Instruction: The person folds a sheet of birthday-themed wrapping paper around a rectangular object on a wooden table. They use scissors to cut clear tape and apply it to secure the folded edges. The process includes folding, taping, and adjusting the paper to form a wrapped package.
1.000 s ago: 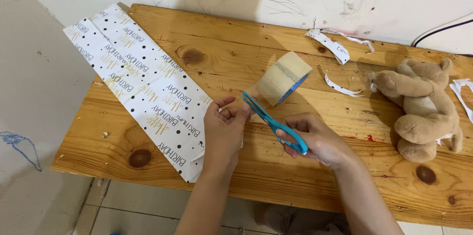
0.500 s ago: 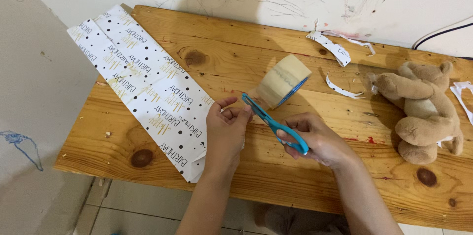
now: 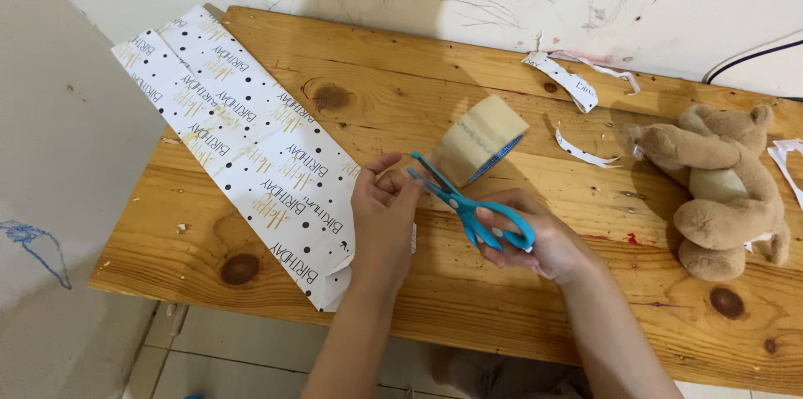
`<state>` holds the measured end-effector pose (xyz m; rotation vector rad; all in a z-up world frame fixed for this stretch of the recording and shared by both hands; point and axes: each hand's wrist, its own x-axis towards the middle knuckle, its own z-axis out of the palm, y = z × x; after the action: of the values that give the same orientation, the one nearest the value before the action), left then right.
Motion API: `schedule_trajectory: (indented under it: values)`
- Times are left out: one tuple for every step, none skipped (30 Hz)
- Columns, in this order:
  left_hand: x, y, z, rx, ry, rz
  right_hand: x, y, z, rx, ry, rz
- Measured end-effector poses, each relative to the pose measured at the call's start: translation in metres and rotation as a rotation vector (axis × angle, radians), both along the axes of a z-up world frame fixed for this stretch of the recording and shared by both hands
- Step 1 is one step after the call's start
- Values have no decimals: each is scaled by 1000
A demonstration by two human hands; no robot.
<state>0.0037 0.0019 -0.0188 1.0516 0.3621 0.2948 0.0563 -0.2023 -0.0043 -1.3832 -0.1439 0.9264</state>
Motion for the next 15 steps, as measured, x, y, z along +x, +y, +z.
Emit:
schedule_trajectory:
  values:
    - [0,-1,-2,-14,-26,1,0,-1,-1,15,1,1]
    - [0,-2,-3,-28,-51,2,0,-1,-3,30,3,3]
    - [0,-2,-4,-42,-77,3,1,-1,-4,45,11,15]
    - [0,-3,-4,-49,-78,0,1,-1,-5,61,19,26]
    - [0,-3,-5,-56,-80,-4,1,-1,-5,76,27,38]
    - [0,-3,-6,-63,-82,-9,1,-1,-6,102,15,54]
    - [-1,-3,-6,-53,-79,-9,2,-1,-5,127,4,72]
    - [-1,-2,-5,-43,-76,-10,2,0,-5,153,-6,89]
    - [-1,-2,-5,-32,-75,-11,3,0,-4,136,-16,81]
    - [-1,-2,-5,-49,-91,-15,3,1,-3,120,-26,73]
    - [-1,-1,-5,-66,-104,-18,3,2,-2,104,-33,66]
    - [-2,-1,-5,-82,-117,-22,3,4,-1,103,-42,66]
    - [-2,-2,-5,-93,-124,-25,4,6,-1,102,-51,64]
    - [-1,-2,-5,-103,-131,-27,3,7,-1,102,-60,62]
    - [-1,-2,-5,-114,-139,-30,3,8,-1,91,-54,55]
